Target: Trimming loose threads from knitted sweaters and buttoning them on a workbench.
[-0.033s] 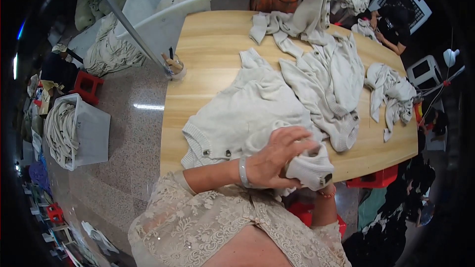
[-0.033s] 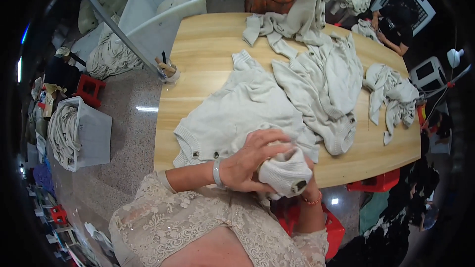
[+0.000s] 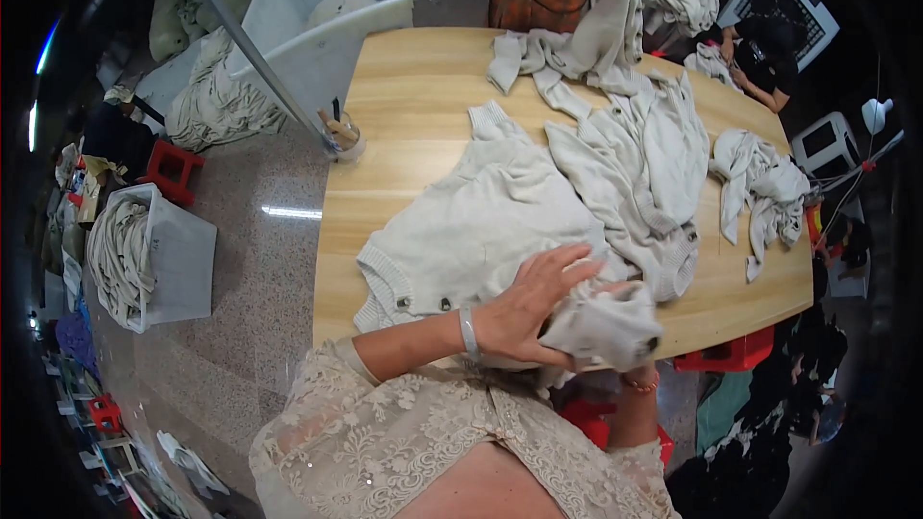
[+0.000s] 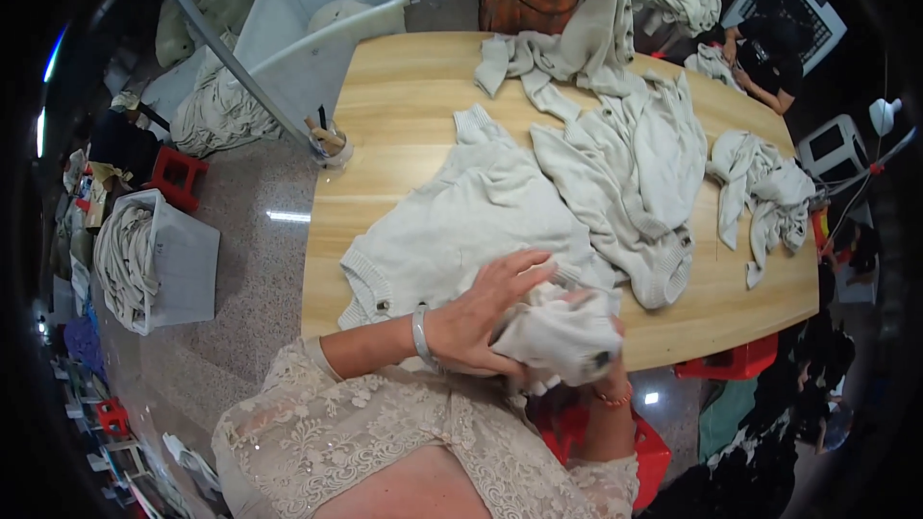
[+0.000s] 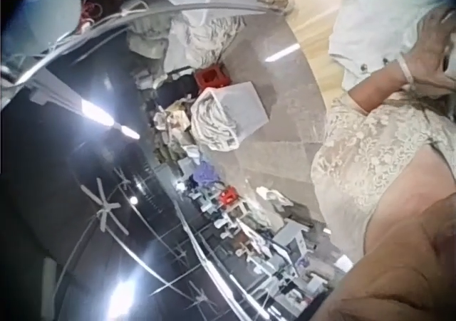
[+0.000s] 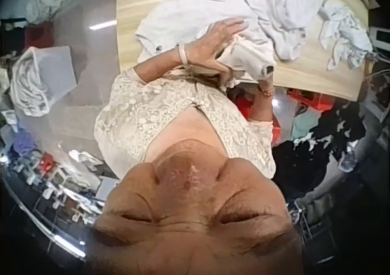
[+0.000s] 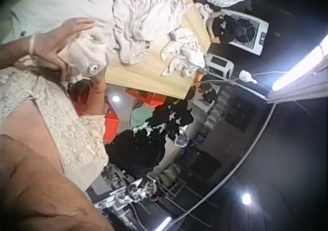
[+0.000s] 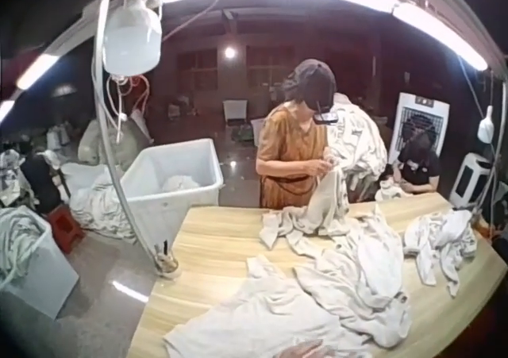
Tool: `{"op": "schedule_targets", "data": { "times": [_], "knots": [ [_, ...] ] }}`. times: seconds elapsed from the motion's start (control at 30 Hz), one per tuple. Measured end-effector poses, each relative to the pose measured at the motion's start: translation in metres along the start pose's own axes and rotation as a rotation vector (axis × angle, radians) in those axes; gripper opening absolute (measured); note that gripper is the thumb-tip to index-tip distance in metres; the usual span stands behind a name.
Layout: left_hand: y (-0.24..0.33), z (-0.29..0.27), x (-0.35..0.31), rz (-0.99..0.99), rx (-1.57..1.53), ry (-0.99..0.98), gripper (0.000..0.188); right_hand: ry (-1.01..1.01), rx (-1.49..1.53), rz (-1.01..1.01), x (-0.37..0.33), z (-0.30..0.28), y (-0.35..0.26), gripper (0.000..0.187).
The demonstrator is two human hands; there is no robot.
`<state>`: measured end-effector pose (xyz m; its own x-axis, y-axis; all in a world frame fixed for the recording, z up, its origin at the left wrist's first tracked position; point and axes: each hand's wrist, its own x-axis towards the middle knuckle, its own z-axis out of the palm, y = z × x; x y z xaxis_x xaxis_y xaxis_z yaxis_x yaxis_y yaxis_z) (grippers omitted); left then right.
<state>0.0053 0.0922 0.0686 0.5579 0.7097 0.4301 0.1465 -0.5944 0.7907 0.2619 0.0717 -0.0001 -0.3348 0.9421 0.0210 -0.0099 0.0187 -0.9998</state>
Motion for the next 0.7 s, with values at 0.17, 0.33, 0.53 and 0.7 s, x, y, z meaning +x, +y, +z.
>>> {"op": "schedule_targets", "data": {
  "times": [0.17, 0.33, 0.53, 0.7],
  "knots": [
    [-0.043, 0.073, -0.025, -0.336, -0.958, -0.329, 0.103, 0.064, 0.304, -0.083, -0.002, -0.02, 0.003, 0.054],
    [-0.064, 0.091, -0.032, -0.702, -1.105, -0.175, 0.075, 0.081, -0.313, 0.051, 0.07, 0.004, -0.057, 0.042],
    [-0.134, -0.017, -0.036, -0.891, -1.473, 0.201, 0.034, 0.152, -0.428, 0.269, 0.068, -0.022, -0.013, 0.045],
    [-0.122, -0.257, 0.08, -0.526, -0.806, 0.774, 0.049, 0.075, -0.342, 0.292, 0.065, -0.024, 0.007, 0.041]
  ]
}}
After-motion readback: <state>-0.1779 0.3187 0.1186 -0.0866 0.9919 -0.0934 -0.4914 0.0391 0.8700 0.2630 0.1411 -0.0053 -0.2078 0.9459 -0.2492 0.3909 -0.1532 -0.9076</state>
